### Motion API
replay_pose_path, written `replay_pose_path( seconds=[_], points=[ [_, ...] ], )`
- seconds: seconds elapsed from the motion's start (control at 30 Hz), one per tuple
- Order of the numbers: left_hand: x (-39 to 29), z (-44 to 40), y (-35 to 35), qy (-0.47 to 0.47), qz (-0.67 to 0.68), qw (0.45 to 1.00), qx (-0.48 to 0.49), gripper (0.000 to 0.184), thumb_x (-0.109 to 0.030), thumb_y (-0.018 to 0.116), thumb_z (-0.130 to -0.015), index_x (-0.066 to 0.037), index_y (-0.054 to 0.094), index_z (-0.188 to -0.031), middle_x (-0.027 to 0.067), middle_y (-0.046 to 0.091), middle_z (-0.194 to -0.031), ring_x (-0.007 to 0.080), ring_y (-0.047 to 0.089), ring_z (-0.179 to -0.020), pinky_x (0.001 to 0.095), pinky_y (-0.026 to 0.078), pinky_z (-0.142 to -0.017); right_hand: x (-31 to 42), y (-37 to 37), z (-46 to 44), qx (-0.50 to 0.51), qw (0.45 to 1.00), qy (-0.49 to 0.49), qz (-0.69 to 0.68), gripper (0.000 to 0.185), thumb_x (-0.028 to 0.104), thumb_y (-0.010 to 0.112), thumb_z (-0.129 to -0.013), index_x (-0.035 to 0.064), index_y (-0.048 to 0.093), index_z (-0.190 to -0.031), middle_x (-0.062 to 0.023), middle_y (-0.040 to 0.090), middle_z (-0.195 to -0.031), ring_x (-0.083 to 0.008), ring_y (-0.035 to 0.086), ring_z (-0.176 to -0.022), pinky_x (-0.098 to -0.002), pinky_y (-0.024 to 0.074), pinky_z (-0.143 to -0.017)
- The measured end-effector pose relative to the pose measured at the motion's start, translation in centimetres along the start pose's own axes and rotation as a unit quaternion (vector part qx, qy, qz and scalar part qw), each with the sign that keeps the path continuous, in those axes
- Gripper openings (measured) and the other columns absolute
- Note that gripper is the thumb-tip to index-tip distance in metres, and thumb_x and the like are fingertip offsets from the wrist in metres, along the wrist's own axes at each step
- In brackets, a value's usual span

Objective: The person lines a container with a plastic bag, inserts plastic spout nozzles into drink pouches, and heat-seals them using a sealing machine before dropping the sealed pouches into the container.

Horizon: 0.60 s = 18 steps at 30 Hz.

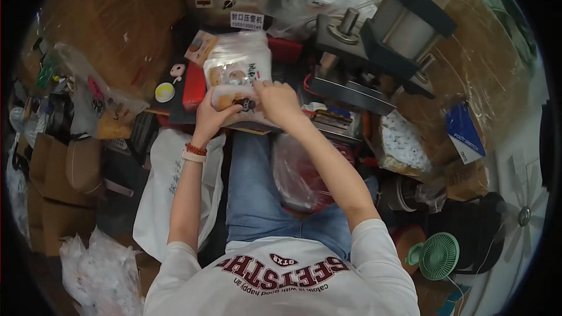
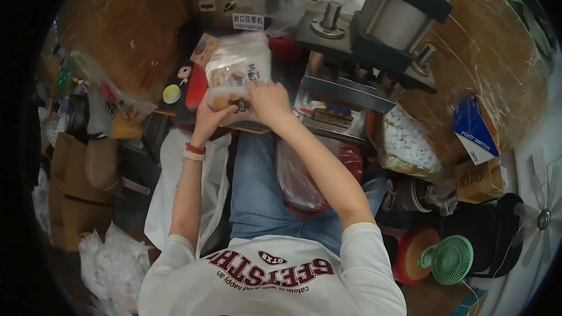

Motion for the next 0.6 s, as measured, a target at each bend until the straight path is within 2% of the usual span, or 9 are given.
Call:
replay_pose_path(
  seconds=[0.1, 0.17, 0.2, 0.23, 0.27, 0.33, 0.47, 0.53, 0.6],
  points=[
    [-1.4, -2.1, -1.0, 0.045, 0.012, 0.999, -0.006, 0.049, -0.013, 0.082, -0.068, -0.002, 0.056, -0.108, 0.0092, 0.066, -0.098, 0.0175, 0.063, -0.087, 0.0317, 0.051, -0.076, -0.4, 0.7, -1.7, 0.042, 0.999, -0.005, 0.035, 0.034, 0.016, 0.071, -0.070, 0.0069, 0.053, -0.097, -0.0105, 0.064, -0.096, -0.0285, 0.062, -0.091, -0.0416, 0.0468, -0.077],
    [-1.5, -2.6, -1.3, -0.013, -0.153, 0.986, 0.067, 0.051, -0.016, 0.081, -0.068, -0.003, 0.056, -0.110, 0.0154, 0.066, -0.099, 0.0228, 0.066, -0.089, 0.0329, 0.051, -0.076, -0.3, 1.0, -1.6, 0.043, 0.998, -0.028, 0.026, 0.034, 0.017, 0.071, -0.070, 0.0084, 0.053, -0.097, -0.0087, 0.064, -0.096, -0.0291, 0.062, -0.091, -0.0423, 0.0461, -0.077],
    [-1.6, -2.5, -1.2, -0.018, -0.187, 0.980, 0.070, 0.046, -0.011, 0.077, -0.067, -0.006, 0.057, -0.108, 0.0174, 0.065, -0.097, 0.0304, 0.065, -0.087, 0.0335, 0.051, -0.075, -0.2, 0.8, -1.5, 0.032, 0.998, -0.036, 0.026, 0.032, 0.015, 0.069, -0.071, 0.0082, 0.053, -0.098, -0.0079, 0.063, -0.098, -0.0289, 0.061, -0.092, -0.0414, 0.0453, -0.079],
    [-1.2, -2.0, -1.0, -0.023, -0.189, 0.979, 0.070, 0.046, -0.011, 0.077, -0.067, -0.006, 0.057, -0.108, 0.0174, 0.065, -0.097, 0.0304, 0.065, -0.087, 0.0335, 0.051, -0.075, -0.2, 0.8, -1.5, 0.019, 0.998, -0.044, 0.027, 0.031, 0.014, 0.067, -0.072, 0.0079, 0.054, -0.100, -0.0070, 0.062, -0.100, -0.0288, 0.060, -0.093, -0.0404, 0.0446, -0.081],
    [-1.7, -1.0, -1.0, 0.042, -0.242, 0.969, 0.038, 0.044, -0.007, 0.074, -0.066, -0.006, 0.057, -0.106, 0.0163, 0.065, -0.095, 0.0319, 0.064, -0.086, 0.0348, 0.051, -0.074, -0.2, 1.4, -1.0, 0.023, 0.999, -0.043, 0.020, 0.031, 0.014, 0.067, -0.072, 0.0079, 0.054, -0.100, -0.0070, 0.062, -0.100, -0.0288, 0.060, -0.093, -0.0404, 0.0446, -0.081],
    [-1.9, 0.7, -1.1, 0.140, -0.288, 0.947, -0.018, 0.042, 0.001, 0.067, -0.062, -0.006, 0.056, -0.102, 0.0134, 0.064, -0.092, 0.0335, 0.063, -0.085, 0.0377, 0.050, -0.071, 0.9, 1.8, 0.6, -0.081, 0.983, -0.127, 0.104, 0.039, 0.015, 0.060, -0.074, 0.0071, 0.055, -0.112, -0.0074, 0.060, -0.103, -0.0253, 0.056, -0.094, -0.0370, 0.0424, -0.082],
    [-1.9, -0.1, -0.7, 0.199, -0.334, 0.921, -0.025, 0.040, -0.001, 0.067, -0.066, -0.007, 0.056, -0.103, 0.0147, 0.064, -0.092, 0.0320, 0.064, -0.085, 0.0373, 0.050, -0.070, -0.4, 2.6, 0.6, -0.207, 0.962, -0.166, 0.059, 0.034, 0.013, 0.054, -0.076, 0.0060, 0.055, -0.109, -0.0087, 0.057, -0.105, -0.0266, 0.053, -0.094, -0.0376, 0.0410, -0.087],
    [-0.9, -0.6, -1.3, 0.055, -0.280, 0.958, -0.002, 0.037, -0.004, 0.070, -0.070, -0.008, 0.056, -0.104, 0.0150, 0.065, -0.091, 0.0326, 0.064, -0.082, 0.0381, 0.050, -0.069, -1.5, 2.5, -0.6, -0.165, 0.982, -0.093, 0.015, 0.034, 0.012, 0.057, -0.074, 0.0052, 0.056, -0.108, -0.0100, 0.058, -0.104, -0.0283, 0.053, -0.096, -0.0392, 0.0407, -0.090],
    [-2.0, -1.3, -1.3, 0.027, -0.269, 0.963, 0.006, 0.035, -0.011, 0.073, -0.073, -0.007, 0.056, -0.104, 0.0139, 0.065, -0.090, 0.0328, 0.063, -0.080, 0.0391, 0.050, -0.067, -2.1, 2.0, -1.4, -0.117, 0.990, -0.071, -0.025, 0.035, 0.009, 0.059, -0.072, 0.0045, 0.056, -0.107, -0.0110, 0.058, -0.103, -0.0288, 0.053, -0.099, -0.0393, 0.0411, -0.090]
  ],
)
Point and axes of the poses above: each hand's wrist, its own z-axis away from the middle knuckle, its own y-axis out of the palm, x = y × z, the point moved 6 cm from there along -z, towards the middle knuckle
